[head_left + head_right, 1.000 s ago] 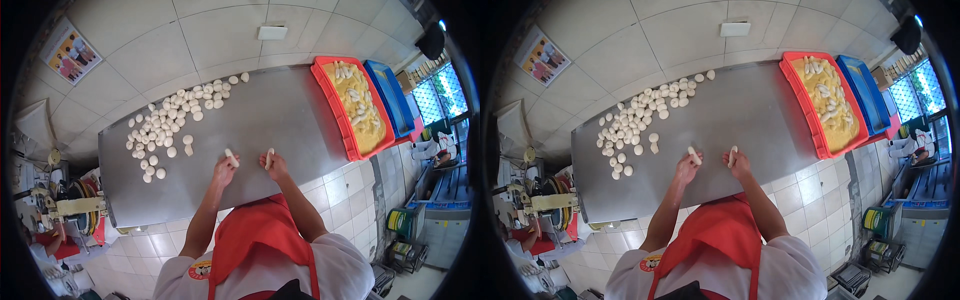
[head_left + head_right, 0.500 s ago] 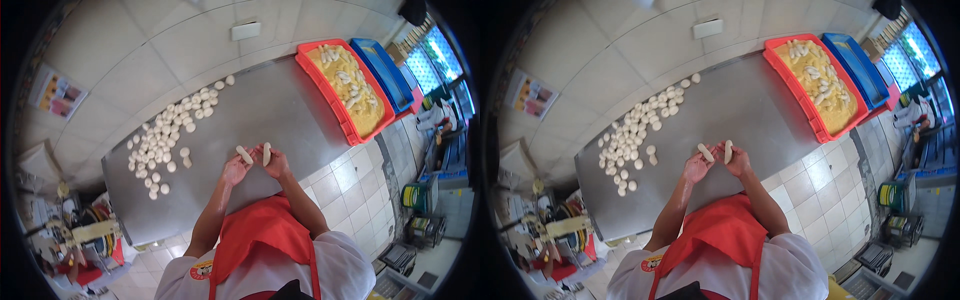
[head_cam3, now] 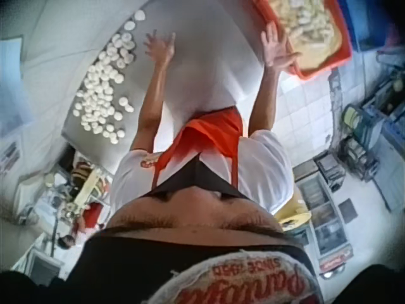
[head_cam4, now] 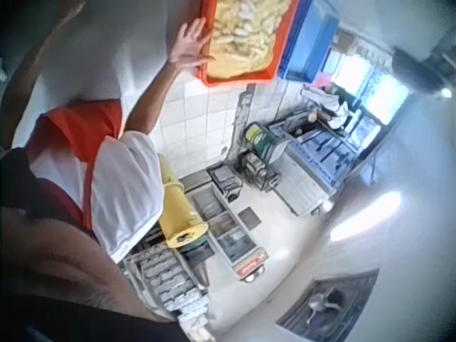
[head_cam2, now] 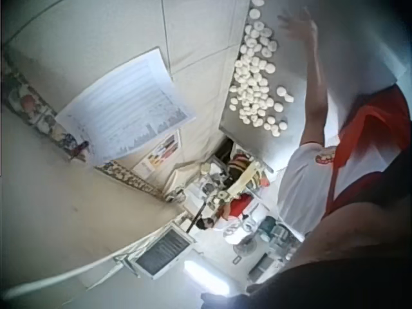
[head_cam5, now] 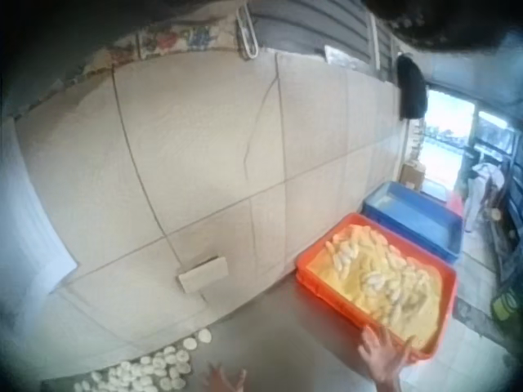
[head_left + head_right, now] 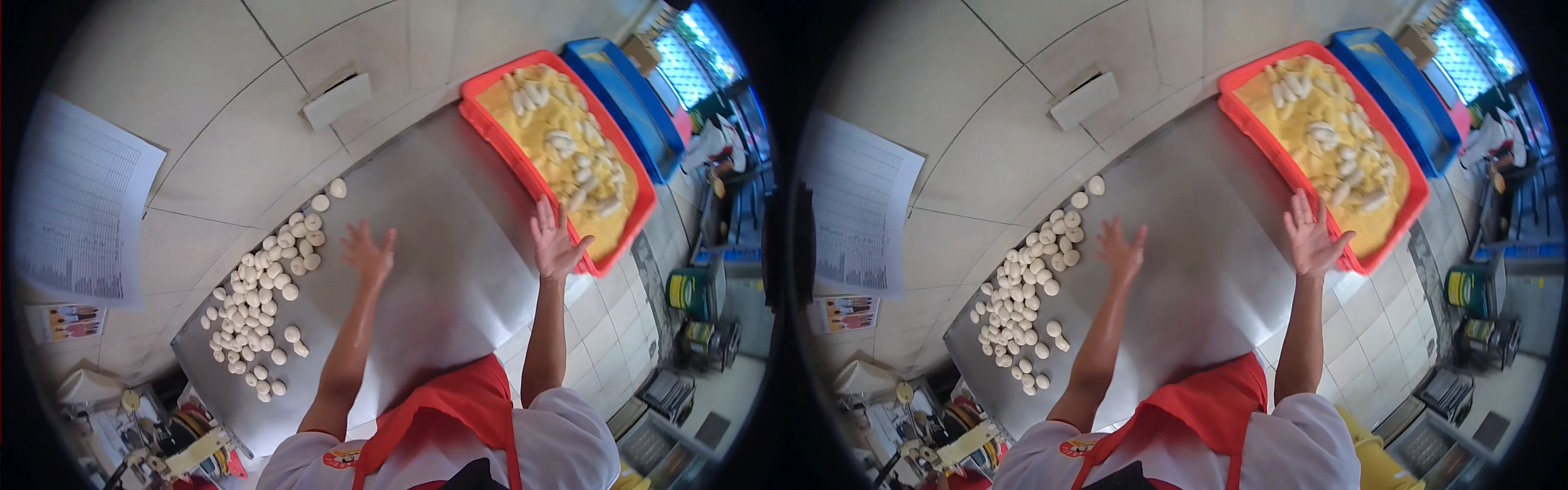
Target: The person rolls small pieces of dough by hand on a stainless steel table and places them into a red tray containing a yellow powder.
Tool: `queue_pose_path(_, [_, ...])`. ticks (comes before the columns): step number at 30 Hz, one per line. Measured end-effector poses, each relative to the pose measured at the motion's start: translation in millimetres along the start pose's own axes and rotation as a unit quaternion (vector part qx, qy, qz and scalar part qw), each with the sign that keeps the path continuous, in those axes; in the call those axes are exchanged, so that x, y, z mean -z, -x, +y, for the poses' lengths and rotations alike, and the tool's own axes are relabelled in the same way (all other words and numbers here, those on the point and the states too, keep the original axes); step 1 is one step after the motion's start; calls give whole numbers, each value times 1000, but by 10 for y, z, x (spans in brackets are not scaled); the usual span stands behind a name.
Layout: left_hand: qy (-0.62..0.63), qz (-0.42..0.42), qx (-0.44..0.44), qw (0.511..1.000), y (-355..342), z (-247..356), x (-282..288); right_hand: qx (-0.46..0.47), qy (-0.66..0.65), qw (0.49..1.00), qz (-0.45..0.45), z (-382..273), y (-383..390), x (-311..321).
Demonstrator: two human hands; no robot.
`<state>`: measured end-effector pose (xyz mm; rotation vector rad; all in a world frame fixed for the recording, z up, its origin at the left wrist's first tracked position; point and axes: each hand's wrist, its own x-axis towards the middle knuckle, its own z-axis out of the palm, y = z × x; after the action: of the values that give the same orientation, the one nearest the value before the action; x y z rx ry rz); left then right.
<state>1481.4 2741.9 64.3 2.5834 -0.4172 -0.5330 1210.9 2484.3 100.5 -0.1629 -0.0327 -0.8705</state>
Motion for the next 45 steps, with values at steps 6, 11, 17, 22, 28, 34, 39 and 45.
queue_pose_path(6, [-189, 180, 18, 965, -928, -820, 583, -288, 445, 843, 91, 2514, -838, 899])
queue_pose_path(11, [-217, 142, -150, 954, -1033, -965, 828, -139, 844, 515, -57, 4448, -1276, 601])
queue_pose_path(17, [145, 144, -199, 959, 345, -917, 590, -200, 830, 508, -111, 3888, -864, 501])
queue_pose_path(22, [66, 145, -98, 982, 2136, -2081, 240, -121, 881, 375, -263, 2410, 1194, 823])
queue_pose_path(28, [141, 181, -156, 961, 3299, -2687, -464, -82, 893, 343, -278, 976, 3295, 619])
queue_pose_path(34, [-11, 98, -194, 976, 3176, -2477, -517, -135, 934, 208, -256, 1450, 3026, 370])
queue_pose_path(39, [-217, -13, -153, 964, 2313, -2058, -279, -155, 948, 145, -237, 1987, 2216, 353])
queue_pose_path(45, [-193, 83, -86, 974, 818, -1465, 16, -147, 947, 139, -249, 2838, 1164, 276])
